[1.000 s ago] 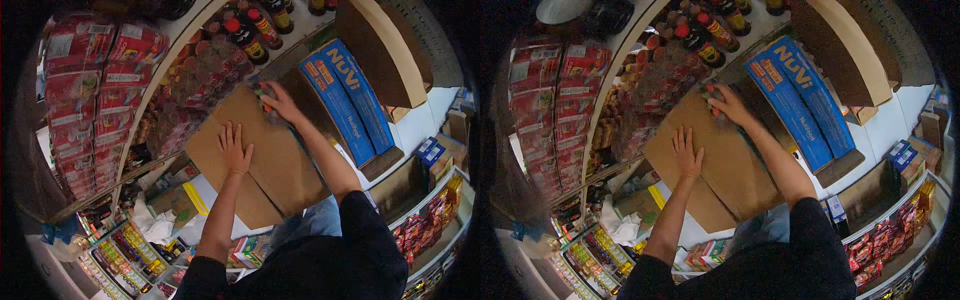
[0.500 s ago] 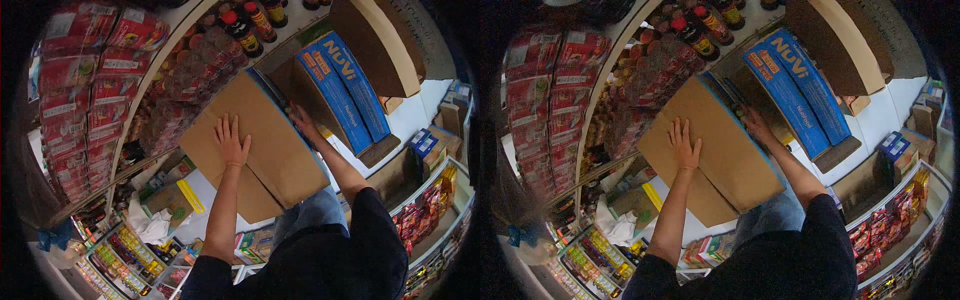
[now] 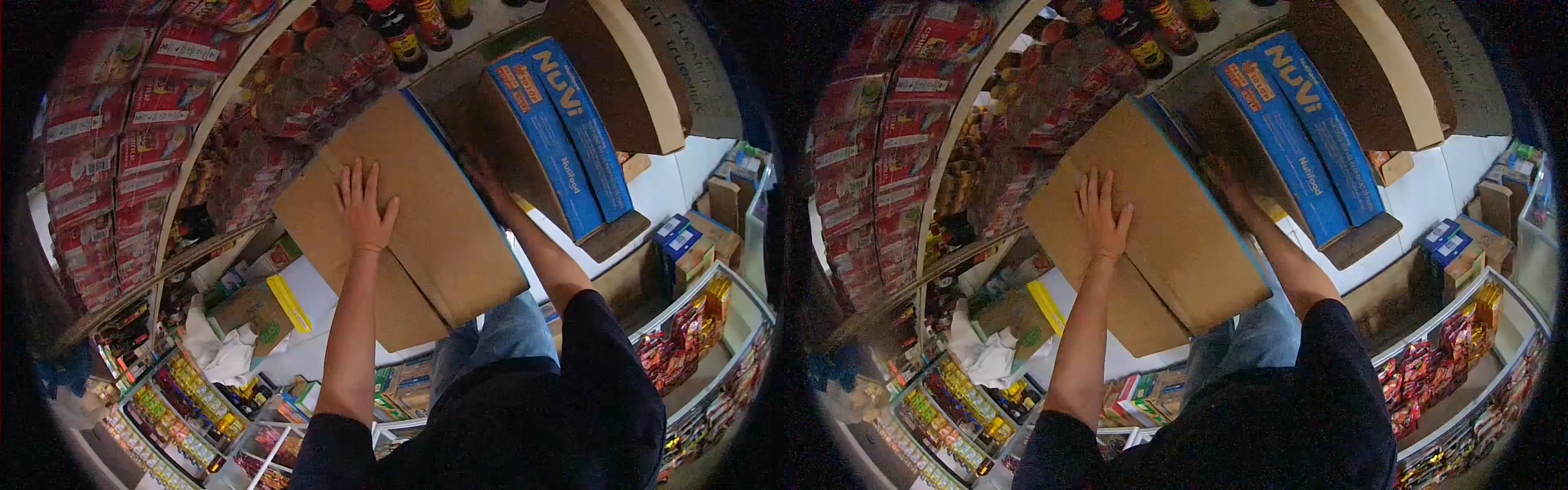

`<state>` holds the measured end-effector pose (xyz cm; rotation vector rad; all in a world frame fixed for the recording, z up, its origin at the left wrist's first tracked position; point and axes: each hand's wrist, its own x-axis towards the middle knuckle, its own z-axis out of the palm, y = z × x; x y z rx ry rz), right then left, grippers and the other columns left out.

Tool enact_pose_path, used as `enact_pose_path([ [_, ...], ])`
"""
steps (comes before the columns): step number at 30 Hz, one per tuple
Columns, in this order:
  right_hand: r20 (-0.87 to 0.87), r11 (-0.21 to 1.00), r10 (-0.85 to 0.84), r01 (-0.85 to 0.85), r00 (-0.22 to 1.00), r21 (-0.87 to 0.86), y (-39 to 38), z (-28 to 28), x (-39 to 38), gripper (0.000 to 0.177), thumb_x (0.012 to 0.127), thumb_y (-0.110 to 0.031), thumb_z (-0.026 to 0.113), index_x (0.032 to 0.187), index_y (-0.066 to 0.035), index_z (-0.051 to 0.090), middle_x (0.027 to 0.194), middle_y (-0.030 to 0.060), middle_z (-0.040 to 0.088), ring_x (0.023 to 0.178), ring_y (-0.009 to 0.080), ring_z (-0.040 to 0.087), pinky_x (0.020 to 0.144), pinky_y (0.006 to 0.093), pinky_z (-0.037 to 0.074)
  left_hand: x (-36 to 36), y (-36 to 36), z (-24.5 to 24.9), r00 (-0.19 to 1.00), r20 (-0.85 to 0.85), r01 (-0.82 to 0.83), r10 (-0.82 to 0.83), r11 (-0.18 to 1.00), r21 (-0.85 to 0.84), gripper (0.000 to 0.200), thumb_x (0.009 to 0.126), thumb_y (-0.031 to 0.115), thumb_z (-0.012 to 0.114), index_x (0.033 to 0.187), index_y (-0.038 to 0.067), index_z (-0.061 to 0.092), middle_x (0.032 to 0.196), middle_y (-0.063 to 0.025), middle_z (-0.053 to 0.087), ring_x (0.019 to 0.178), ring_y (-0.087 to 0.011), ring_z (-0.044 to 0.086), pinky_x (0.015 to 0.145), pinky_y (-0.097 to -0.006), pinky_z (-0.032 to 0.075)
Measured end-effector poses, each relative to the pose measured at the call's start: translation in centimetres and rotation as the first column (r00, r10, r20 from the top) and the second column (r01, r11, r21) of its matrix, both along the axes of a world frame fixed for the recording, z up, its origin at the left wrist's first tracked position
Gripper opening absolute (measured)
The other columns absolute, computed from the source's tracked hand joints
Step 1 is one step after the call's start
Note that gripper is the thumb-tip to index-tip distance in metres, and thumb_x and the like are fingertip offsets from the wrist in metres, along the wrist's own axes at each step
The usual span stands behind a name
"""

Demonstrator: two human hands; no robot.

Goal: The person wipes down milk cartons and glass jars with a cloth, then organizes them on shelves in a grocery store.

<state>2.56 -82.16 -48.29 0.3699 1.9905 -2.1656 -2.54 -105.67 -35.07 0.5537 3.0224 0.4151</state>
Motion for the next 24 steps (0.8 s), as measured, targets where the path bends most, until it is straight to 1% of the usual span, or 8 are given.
enact_pose_path([
  [2, 0.075, 0.995, -0.035, 0.042, 0.997, -0.095, 0.7, 1.7, 3.7, 0.059, 0.087, -0.025, 0.047, 0.137, -0.007, 0.021, 0.141, 0.0083, 0.024, 0.129, 0.0173, 0.022, 0.104, 0.0304, 0.018, 0.0, -0.1, -0.1, 0.999, -0.032, 0.008, -0.009, 1.000, -0.030, 0.062, 0.079, 0.038, 0.052, 0.133, 0.015, 0.032, 0.141, -0.0102, 0.023, 0.129, -0.0313, 0.019, 0.104, -0.0511, 0.010],
  [4, 0.185, 0.994, -0.046, 0.064, 0.982, -0.090, 1.2, 3.7, 6.0, 0.059, 0.085, -0.033, 0.050, 0.134, -0.008, 0.029, 0.138, 0.0102, 0.030, 0.126, 0.0250, 0.028, 0.102, 0.0331, 0.023, 0.1, -0.1, 0.0, 1.000, -0.017, 0.007, -0.008, 1.000, -0.024, 0.062, 0.079, 0.038, 0.051, 0.133, 0.015, 0.033, 0.141, -0.0102, 0.023, 0.129, -0.0313, 0.019, 0.104, -0.0510, 0.010],
  [9, 0.163, 0.980, -0.031, 0.062, 0.986, -0.192, 0.5, 10.8, 3.9, 0.054, 0.084, -0.030, 0.054, 0.127, -0.004, 0.037, 0.126, 0.0111, 0.042, 0.115, 0.0201, 0.040, 0.095, 0.0291, 0.031, 0.0, 0.0, 0.2, 1.000, 0.002, 0.016, -0.016, 1.000, -0.015, 0.061, 0.080, 0.039, 0.051, 0.133, 0.015, 0.033, 0.141, -0.0104, 0.023, 0.129, -0.0312, 0.018, 0.104, -0.0509, 0.010],
  [11, -0.186, 0.970, 0.130, -0.087, 0.974, 0.225, 0.7, 10.6, 0.8, 0.049, 0.084, -0.029, 0.055, 0.123, -0.003, 0.041, 0.114, 0.0097, 0.048, 0.103, 0.0174, 0.046, 0.087, 0.0285, 0.035, 0.0, -0.1, 0.0, 1.000, -0.017, 0.016, -0.016, 1.000, -0.011, 0.062, 0.080, 0.040, 0.050, 0.133, 0.015, 0.032, 0.141, -0.0107, 0.022, 0.130, -0.0311, 0.017, 0.104, -0.0512, 0.009],
  [12, -0.185, 0.970, 0.128, -0.084, 0.974, 0.227, 0.2, 10.1, -0.6, 0.049, 0.084, -0.029, 0.055, 0.123, -0.003, 0.041, 0.114, 0.0097, 0.048, 0.103, 0.0174, 0.046, 0.087, 0.0285, 0.035, 0.0, 0.0, 0.1, 1.000, -0.016, 0.019, -0.019, 1.000, -0.009, 0.062, 0.080, 0.040, 0.050, 0.133, 0.015, 0.032, 0.141, -0.0107, 0.022, 0.130, -0.0311, 0.017, 0.104, -0.0512, 0.009],
  [14, -0.158, 0.989, -0.068, 0.046, 0.985, -0.139, -0.7, 8.7, -2.6, 0.048, 0.084, -0.031, 0.055, 0.122, -0.005, 0.042, 0.100, 0.0061, 0.051, 0.089, 0.0146, 0.047, 0.075, 0.0275, 0.039, 0.0, 0.1, 0.2, 1.000, 0.007, 0.004, -0.003, 1.000, -0.015, 0.062, 0.079, 0.040, 0.051, 0.134, 0.015, 0.032, 0.141, -0.0112, 0.021, 0.130, -0.0311, 0.016, 0.104, -0.0508, 0.009],
  [21, 0.080, 0.978, -0.031, 0.047, 0.996, -0.204, 1.3, 2.5, 4.2, 0.055, 0.084, -0.039, 0.052, 0.127, -0.007, 0.040, 0.083, 0.0023, 0.051, 0.073, 0.0114, 0.047, 0.068, 0.0235, 0.039, -0.1, -0.1, -0.2, 0.998, -0.027, 0.058, -0.057, 0.998, 0.033, 0.061, 0.080, 0.039, 0.050, 0.134, 0.016, 0.031, 0.142, -0.0107, 0.021, 0.130, -0.0298, 0.016, 0.104, -0.0495, 0.009],
  [24, 0.130, 0.983, -0.074, 0.095, 0.989, -0.159, 1.8, 3.2, 9.3, 0.057, 0.082, -0.037, 0.055, 0.126, -0.006, 0.040, 0.093, 0.0067, 0.053, 0.079, 0.0144, 0.049, 0.069, 0.0257, 0.040, 0.0, -0.2, -0.5, 0.999, -0.026, 0.048, -0.047, 0.999, 0.008, 0.061, 0.080, 0.038, 0.050, 0.134, 0.015, 0.032, 0.142, -0.0100, 0.021, 0.131, -0.0293, 0.016, 0.104, -0.0492, 0.009],
])
